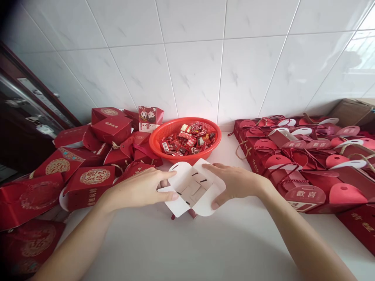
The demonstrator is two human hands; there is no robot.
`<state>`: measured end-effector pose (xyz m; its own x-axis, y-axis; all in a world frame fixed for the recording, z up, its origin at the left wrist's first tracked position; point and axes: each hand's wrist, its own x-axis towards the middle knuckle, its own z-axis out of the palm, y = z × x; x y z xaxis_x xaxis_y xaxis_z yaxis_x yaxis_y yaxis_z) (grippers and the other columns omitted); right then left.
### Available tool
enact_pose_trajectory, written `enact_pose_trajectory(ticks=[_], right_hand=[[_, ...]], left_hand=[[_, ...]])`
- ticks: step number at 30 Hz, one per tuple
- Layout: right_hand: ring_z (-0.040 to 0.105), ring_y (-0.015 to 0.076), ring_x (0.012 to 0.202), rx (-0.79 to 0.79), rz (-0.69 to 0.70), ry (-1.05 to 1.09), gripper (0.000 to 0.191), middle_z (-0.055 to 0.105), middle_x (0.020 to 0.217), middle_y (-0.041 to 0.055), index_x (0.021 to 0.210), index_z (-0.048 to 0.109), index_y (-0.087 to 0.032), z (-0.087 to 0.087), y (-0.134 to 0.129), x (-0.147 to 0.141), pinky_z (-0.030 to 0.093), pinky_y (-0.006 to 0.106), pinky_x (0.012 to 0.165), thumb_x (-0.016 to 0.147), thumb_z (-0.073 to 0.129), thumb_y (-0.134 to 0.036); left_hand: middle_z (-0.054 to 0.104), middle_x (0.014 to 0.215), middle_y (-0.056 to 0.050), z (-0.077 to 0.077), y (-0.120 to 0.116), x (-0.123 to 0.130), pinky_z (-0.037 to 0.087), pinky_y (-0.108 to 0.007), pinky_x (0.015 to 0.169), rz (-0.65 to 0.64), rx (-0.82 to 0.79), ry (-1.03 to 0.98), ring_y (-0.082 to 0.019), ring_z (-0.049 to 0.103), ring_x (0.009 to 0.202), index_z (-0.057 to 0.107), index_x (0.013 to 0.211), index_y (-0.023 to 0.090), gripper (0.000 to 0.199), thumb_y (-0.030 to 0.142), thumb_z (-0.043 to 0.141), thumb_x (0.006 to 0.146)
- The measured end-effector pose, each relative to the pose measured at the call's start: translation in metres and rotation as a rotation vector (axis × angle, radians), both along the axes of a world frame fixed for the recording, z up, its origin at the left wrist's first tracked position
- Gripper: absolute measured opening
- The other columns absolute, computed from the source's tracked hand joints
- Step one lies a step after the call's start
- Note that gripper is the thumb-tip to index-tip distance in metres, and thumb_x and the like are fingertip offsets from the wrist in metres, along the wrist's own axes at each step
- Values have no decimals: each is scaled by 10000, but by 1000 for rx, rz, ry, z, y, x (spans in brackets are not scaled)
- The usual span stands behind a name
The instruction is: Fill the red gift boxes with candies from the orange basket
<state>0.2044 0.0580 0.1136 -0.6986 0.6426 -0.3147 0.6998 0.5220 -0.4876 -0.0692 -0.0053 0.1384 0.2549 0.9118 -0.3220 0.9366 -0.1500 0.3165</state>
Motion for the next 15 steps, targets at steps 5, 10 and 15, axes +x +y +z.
enact_pose_trajectory(ticks=[5,10,15], right_hand=[[355,408,1446,-16,-32,29,1127,254,1651,72,1600,163,-370,-4,2,-5,367,540,1120,673,784,-535],[302,419,1474,-3,-13,71,1123,165,1674,82,1603,150,-352,-1,-1,-5,340,562,1143,700,759,-627],[381,396,1438,131,-4,239,919,278,1641,100,1566,331,-318,8,-1,0,390,534,1124,792,650,-697]], left_hand=[[733,854,-35,3,2,-5,365,-256,570,13,-7,-26,-221,669,743,685,970,229,365,545,595,811],[747,885,-33,7,7,-19,451,-255,671,0,30,-133,-218,691,812,668,1252,221,526,548,587,848],[748,998,-51,22,45,-33,499,-274,789,78,196,-241,-211,685,906,677,1262,204,548,567,570,866]])
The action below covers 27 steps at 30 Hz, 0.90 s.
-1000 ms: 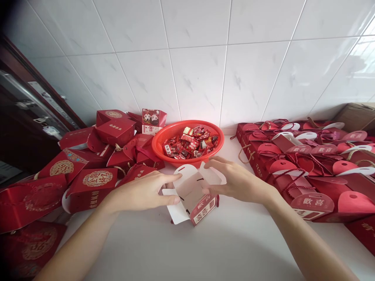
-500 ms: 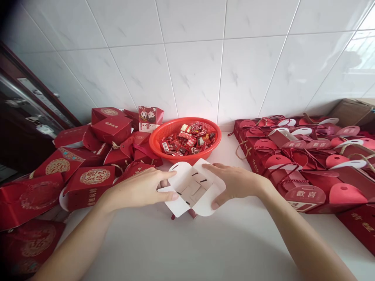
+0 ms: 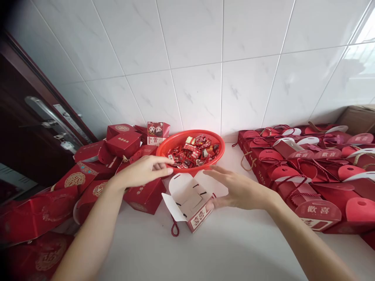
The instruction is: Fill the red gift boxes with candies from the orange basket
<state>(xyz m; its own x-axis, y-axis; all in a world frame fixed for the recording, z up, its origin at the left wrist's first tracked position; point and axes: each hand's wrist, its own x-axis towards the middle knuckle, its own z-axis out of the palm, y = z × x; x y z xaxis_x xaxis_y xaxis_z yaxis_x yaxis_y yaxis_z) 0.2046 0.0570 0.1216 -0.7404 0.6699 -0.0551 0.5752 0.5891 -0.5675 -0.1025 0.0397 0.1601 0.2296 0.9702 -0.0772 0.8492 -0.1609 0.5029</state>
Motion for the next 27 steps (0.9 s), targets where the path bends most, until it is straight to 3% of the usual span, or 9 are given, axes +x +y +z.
enact_pose_trajectory(ticks=[4,8,11,14,18,20,23,27], right_hand=[[533,328,1324,103,-23,177,684,490,1514,108,1483,473,-284,5,0,2,466,467,1071,911,524,-655],[514,322,1351,174,-57,208,618,500,1506,111,1443,510,-270,4,0,3,475,470,1074,929,530,-613],[502,334,1362,222,-89,217,598,466,1533,120,1431,523,-268,4,1,6,460,507,1086,932,535,-597],[537,311,1326,257,-93,261,544,473,1527,102,1408,537,-287,5,4,9,473,493,1075,942,534,-569],[650,271,1157,241,-180,351,421,619,1360,84,1282,611,-277,6,13,7,532,453,997,936,545,-507],[693,258,1046,171,-255,438,401,666,1270,91,1213,630,-253,1,22,4,564,441,932,913,560,-509],[713,254,940,34,-367,607,523,686,1203,127,1218,590,-210,-9,35,-3,589,441,847,858,608,-588],[716,248,922,-208,-404,841,639,721,1092,126,1256,514,-189,-20,40,-14,589,438,846,810,677,-616]], left_hand=[[738,1071,-57,-1,69,16,479,-263,825,-14,41,58,-207,669,958,687,1226,195,437,399,615,847],[719,1015,-93,-26,132,46,465,-281,747,43,-18,139,-247,652,923,723,1017,144,330,305,714,729],[691,823,-81,-45,153,62,459,-296,678,88,-34,122,-249,646,809,690,790,133,223,246,771,616],[651,681,-42,-55,159,64,462,-296,628,95,-24,25,-229,632,728,640,674,155,195,174,789,548],[690,734,-44,-48,158,54,499,-289,651,46,39,-207,-211,649,762,668,729,151,194,275,789,642],[728,867,-75,-40,154,52,515,-289,674,20,66,-315,-202,665,802,695,852,138,256,355,753,728],[733,1034,-106,-26,138,60,525,-281,716,-18,87,-487,-185,675,866,698,998,137,358,413,742,775],[746,973,-88,-9,107,89,521,-290,806,-226,52,-721,-181,672,890,739,936,127,365,369,840,682]])
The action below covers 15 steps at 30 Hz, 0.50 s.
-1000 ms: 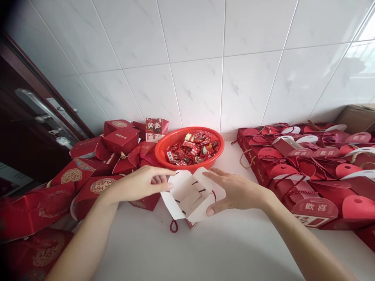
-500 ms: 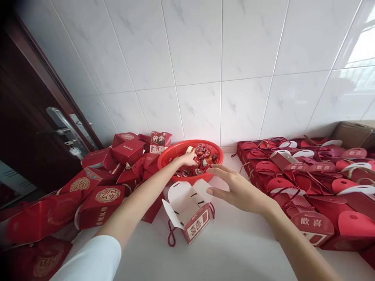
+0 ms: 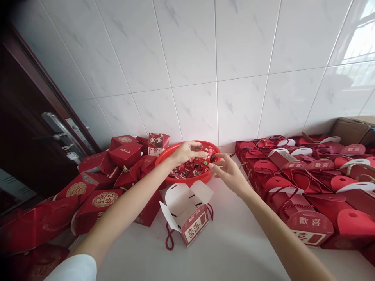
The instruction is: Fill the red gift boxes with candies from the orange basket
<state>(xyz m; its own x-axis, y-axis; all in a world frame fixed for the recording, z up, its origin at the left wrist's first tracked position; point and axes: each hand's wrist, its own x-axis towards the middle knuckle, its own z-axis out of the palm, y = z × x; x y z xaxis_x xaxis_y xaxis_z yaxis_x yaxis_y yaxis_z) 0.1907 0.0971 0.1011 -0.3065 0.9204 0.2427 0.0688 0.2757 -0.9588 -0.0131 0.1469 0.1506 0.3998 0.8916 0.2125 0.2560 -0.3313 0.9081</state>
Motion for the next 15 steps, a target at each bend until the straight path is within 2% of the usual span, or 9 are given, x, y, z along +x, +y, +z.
enact_pose_trajectory(ticks=[2,4,7,9,10,12,14,15], right_hand=[[708,245,974,-38,52,139,594,721,1112,116,1233,529,-199,-2,-3,-4,588,422,863,818,692,-591],[702,248,993,-51,64,233,540,719,1132,109,1189,565,-204,-2,-6,-6,594,403,835,818,705,-571],[716,251,895,-67,10,277,530,733,1063,101,1133,604,-199,1,-9,-5,595,384,733,773,754,-557],[712,240,819,-62,-45,298,532,736,1004,90,1102,624,-197,5,-10,-2,580,362,664,736,784,-548],[705,227,780,-54,-72,313,525,734,976,83,1081,633,-196,8,-10,0,570,348,634,724,793,-546],[678,193,693,-34,-113,339,499,723,902,64,1021,645,-189,14,-11,3,553,325,591,706,803,-544],[646,166,618,-18,-132,350,478,704,819,40,961,645,-185,19,-13,4,544,314,566,693,811,-544],[636,159,597,-13,-135,349,471,694,789,31,937,642,-184,20,-14,5,543,313,559,687,815,-544]], left_hand=[[745,903,-70,6,-11,14,516,-289,790,-105,17,56,-180,667,857,755,893,130,342,402,830,699],[742,876,-68,9,-15,22,512,-285,767,-157,39,122,-183,661,845,762,890,132,341,450,771,766],[746,977,-106,6,-4,19,516,-294,813,-97,103,112,-190,666,906,749,999,112,369,434,590,912],[740,1055,-119,0,8,9,512,-289,840,-15,126,282,-183,666,934,731,1061,112,360,353,488,952],[743,1051,-111,-4,14,3,509,-278,826,6,115,454,-180,667,922,736,1045,123,335,316,486,936],[760,960,-62,-13,24,-8,504,-259,763,-64,22,808,-182,669,853,761,941,167,230,274,587,835],[759,833,-20,-23,29,-13,498,-252,696,-154,-70,990,-188,666,766,764,813,197,145,218,679,697],[759,816,-14,-27,31,-14,498,-254,684,-176,-95,1027,-197,668,755,764,801,205,166,192,692,652]])
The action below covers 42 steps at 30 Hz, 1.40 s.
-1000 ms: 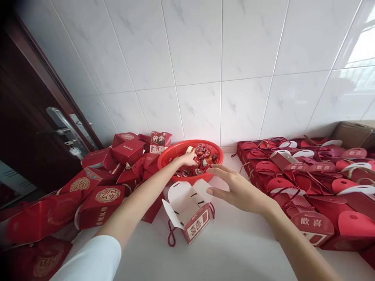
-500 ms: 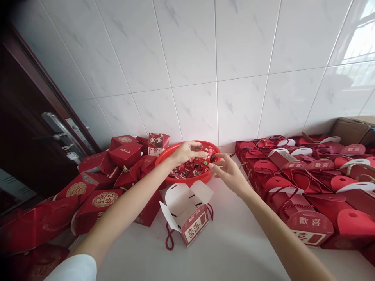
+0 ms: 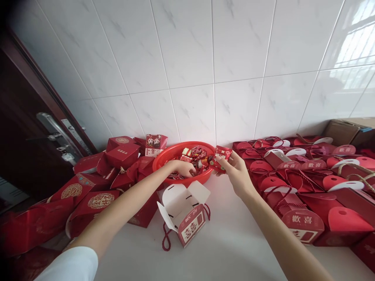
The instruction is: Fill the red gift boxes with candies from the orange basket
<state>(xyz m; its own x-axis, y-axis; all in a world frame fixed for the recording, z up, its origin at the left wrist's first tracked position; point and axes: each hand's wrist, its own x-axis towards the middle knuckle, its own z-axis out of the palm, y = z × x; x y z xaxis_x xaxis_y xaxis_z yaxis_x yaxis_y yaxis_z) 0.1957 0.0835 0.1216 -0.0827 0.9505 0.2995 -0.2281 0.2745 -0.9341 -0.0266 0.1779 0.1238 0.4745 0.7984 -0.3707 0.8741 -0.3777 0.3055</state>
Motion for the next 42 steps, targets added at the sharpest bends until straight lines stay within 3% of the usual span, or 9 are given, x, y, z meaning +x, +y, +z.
enact_pose_trajectory(ticks=[3,7,11,15,18,24,35,42], right_hand=[[627,151,570,16,-5,2,462,693,769,27,906,635,-186,1,0,0,538,308,549,682,819,-546],[630,146,551,10,14,1,467,704,774,30,933,644,-185,-4,5,0,531,301,542,681,819,-537],[650,153,576,0,12,-8,475,707,795,35,951,646,-184,-8,8,2,530,292,539,677,817,-532],[642,149,569,-4,17,-25,474,706,795,39,948,643,-179,-8,8,3,524,289,536,672,815,-524],[632,144,562,-12,33,-19,474,706,781,33,949,638,-177,-8,8,3,520,285,537,663,825,-506],[631,146,559,-14,44,-28,475,707,778,29,966,635,-176,-10,10,3,516,292,546,671,822,-498],[625,147,550,-20,45,-55,470,705,775,27,982,632,-174,-10,10,5,515,307,566,688,811,-494],[617,148,542,-33,51,-74,481,699,749,25,965,631,-171,-8,8,4,528,319,570,678,807,-515]], left_hand=[[767,1027,-40,-9,3,6,518,-275,750,-6,-10,66,-245,688,906,750,1055,247,442,180,698,621],[700,1243,-105,-13,8,17,538,-328,827,29,9,72,-322,673,1058,554,1407,278,853,202,759,583],[698,1211,-188,-22,14,23,560,-362,669,97,-14,74,-353,717,869,235,1592,215,1151,188,767,571],[702,1159,-232,-32,19,21,537,-351,557,182,-13,44,-350,722,751,22,1611,137,1255,237,761,601],[703,1164,-207,-35,19,18,521,-315,528,197,-11,-15,-332,725,762,41,1611,167,1233,216,750,604],[729,1047,-143,-40,19,14,491,-256,498,202,-44,-135,-297,715,785,386,1505,147,1026,111,733,540],[678,756,21,-42,21,11,470,-212,475,244,-232,-341,-141,622,543,530,1369,220,725,150,693,665],[592,589,51,-42,22,16,422,-202,430,251,-248,-321,-127,554,475,669,1086,196,468,96,665,629]])
